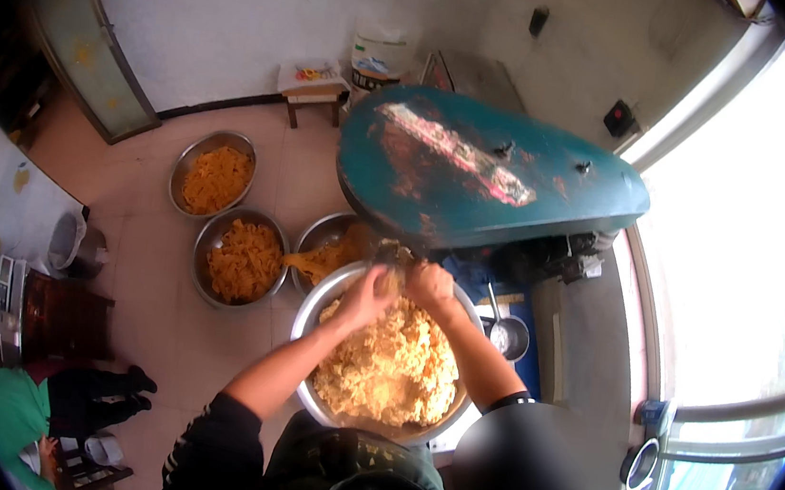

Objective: The person kneads a large quantity of yellow dough in a metal bowl using both hands. They repeatedly lift, fold, and press the dough to mix it thoroughly.

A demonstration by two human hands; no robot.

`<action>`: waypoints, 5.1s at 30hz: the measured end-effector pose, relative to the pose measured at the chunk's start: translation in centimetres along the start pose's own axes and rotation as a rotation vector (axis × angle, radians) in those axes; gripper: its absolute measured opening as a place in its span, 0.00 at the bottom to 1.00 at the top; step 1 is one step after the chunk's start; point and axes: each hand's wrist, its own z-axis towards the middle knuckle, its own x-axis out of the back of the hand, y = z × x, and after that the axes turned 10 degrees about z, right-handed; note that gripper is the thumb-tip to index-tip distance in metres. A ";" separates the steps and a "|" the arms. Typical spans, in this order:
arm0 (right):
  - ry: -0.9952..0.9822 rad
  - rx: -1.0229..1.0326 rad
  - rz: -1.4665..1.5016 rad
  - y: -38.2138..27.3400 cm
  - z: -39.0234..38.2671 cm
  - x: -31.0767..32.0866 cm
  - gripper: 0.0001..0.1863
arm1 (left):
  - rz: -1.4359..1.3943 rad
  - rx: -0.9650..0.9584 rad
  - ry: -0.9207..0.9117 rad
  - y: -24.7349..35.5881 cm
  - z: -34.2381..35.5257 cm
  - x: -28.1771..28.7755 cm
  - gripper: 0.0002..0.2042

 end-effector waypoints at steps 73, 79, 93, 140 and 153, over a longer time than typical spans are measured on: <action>-0.043 -0.317 0.793 12.9 -31.9 3.1 0.20 | 0.897 -0.479 -0.571 3.2 -1.6 -19.9 0.39; -0.062 -0.364 0.845 13.1 -33.0 4.9 0.19 | 1.012 -0.503 -0.773 4.0 -0.6 -18.9 0.33; -0.010 -0.279 0.774 10.5 -31.2 5.7 0.17 | 0.813 -0.387 -0.391 4.2 -4.3 -15.7 0.28; -0.092 0.152 0.162 -1.8 -3.4 5.6 0.26 | 0.608 -0.683 -0.040 -4.4 -12.4 -5.0 0.18; -0.056 0.138 0.068 -2.7 -0.2 2.5 0.25 | 0.776 -0.446 -0.362 -2.9 -13.9 -7.8 0.05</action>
